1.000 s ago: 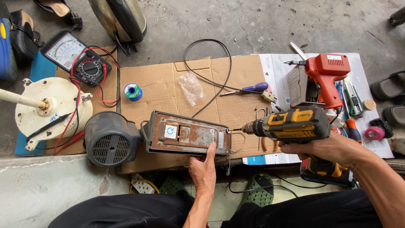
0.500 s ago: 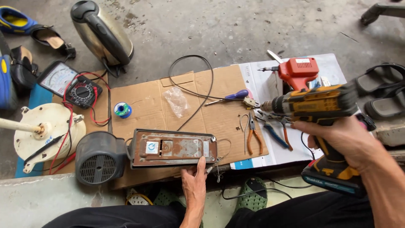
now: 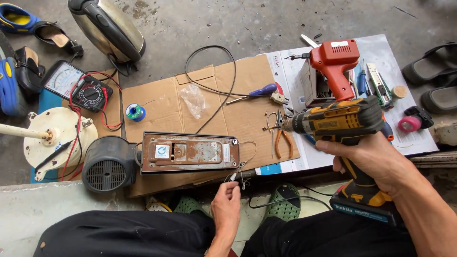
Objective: The person uses a cordless drill to remove and install screws on a small metal box. They repeatedly pick up screws, align them with the drill bit, and drive them into the device casing. The person also handles the device casing and a separate motor housing, placing them on the work surface.
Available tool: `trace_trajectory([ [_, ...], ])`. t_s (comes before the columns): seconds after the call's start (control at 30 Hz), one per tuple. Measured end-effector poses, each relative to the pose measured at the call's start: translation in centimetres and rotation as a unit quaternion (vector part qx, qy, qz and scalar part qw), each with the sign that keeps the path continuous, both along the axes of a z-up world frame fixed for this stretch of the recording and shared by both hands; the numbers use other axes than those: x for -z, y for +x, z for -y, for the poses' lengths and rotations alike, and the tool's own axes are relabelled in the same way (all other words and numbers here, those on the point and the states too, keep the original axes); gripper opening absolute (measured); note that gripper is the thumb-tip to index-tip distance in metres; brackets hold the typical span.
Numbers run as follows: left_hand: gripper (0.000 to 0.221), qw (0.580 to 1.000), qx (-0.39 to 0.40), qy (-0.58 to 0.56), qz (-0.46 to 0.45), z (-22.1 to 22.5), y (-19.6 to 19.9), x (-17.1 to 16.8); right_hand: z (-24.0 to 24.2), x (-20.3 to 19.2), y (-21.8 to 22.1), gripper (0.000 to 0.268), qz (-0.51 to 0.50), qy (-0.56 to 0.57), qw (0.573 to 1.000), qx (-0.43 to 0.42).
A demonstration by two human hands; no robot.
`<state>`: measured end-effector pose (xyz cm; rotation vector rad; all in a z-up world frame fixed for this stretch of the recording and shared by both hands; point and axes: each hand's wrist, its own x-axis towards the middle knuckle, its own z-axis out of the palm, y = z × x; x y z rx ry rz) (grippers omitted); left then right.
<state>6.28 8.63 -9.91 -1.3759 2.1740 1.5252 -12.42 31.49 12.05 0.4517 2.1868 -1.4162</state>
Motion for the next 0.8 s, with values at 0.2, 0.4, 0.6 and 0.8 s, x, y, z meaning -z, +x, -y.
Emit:
trace_trajectory([
  [0.2,0.035,0.929,0.199,-0.261,-0.169,-0.6,-3.7,-0.8,1.2,0.5,1.6,0.036,0.072,-0.038,0.996,-0.044],
  [0.4,0.028,0.793,0.423,-0.437,-0.038,0.4,-8.0,6.1,1.3,0.6,1.5,0.037,0.070,-0.002,0.995,-0.072],
  [0.6,0.004,0.717,0.473,-0.512,-0.010,0.6,-9.4,7.8,-0.5,1.6,0.7,0.025,0.020,-0.039,0.999,-0.010],
  [0.8,0.012,0.889,0.299,-0.288,-0.196,1.3,-9.2,-5.6,0.1,-0.2,1.7,0.026,-0.012,-0.024,0.999,0.035],
])
